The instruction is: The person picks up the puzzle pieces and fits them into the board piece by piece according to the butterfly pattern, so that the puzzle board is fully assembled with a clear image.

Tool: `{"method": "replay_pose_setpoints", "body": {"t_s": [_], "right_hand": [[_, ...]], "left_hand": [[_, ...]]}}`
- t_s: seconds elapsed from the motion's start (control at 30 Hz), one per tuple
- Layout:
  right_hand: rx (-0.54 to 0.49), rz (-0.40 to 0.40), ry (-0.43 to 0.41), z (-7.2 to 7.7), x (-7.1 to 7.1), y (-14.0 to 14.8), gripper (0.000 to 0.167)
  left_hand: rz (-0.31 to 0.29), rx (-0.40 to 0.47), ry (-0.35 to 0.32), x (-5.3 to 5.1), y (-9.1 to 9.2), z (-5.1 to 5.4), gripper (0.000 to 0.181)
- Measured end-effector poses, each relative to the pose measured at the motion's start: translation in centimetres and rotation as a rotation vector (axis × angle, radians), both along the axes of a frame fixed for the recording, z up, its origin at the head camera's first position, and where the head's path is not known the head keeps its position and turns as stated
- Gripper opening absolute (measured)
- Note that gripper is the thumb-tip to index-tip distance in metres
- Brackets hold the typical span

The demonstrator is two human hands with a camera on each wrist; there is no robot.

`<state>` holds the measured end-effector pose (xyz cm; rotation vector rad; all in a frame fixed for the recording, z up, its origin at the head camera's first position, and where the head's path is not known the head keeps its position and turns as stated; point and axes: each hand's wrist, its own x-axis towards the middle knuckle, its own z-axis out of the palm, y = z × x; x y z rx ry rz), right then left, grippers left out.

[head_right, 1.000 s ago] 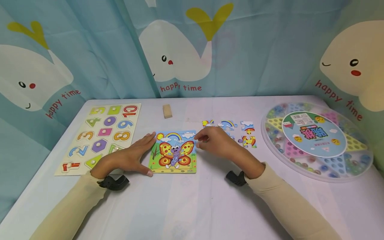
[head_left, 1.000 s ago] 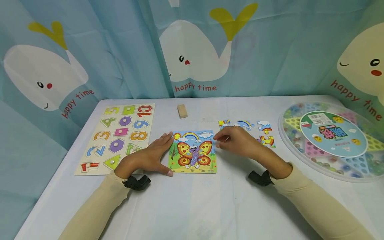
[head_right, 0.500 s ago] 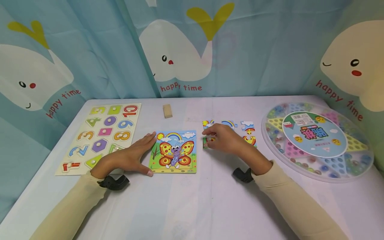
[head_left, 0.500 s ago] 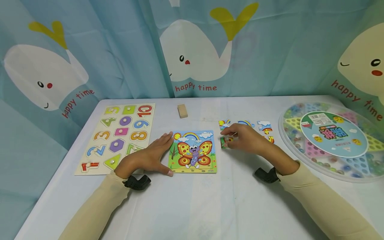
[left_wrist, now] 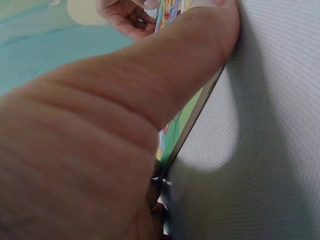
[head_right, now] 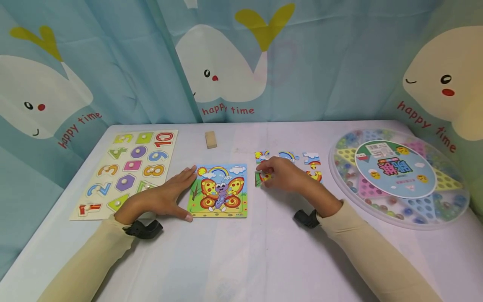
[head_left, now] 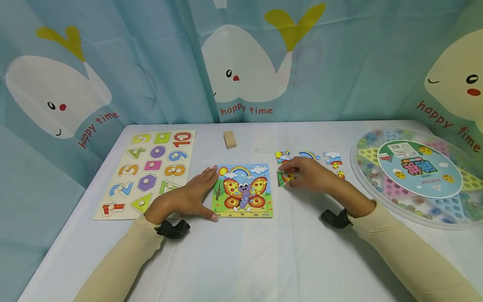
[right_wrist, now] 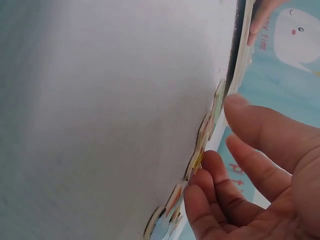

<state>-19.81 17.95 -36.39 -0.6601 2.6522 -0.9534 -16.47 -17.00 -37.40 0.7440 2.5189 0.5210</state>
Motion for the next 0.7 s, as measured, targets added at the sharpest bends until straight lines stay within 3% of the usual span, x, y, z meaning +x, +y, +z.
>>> {"method": "replay_pose_setpoints", "body": {"t_s": [0.43,0.7], "right_hand": [[0.053,0.010,0.059,-0.05,0.05,-0.23,0.035],[0.078,-0.003,0.001,0.25,-0.08,-0.58,0.037]], "left_hand": [[0.006,-0.017,-0.002,-0.12,-0.06,-0.20,0.123],[0.004,-0.015,-0.003,-0.15,0.00,-0.22,0.123]]}}
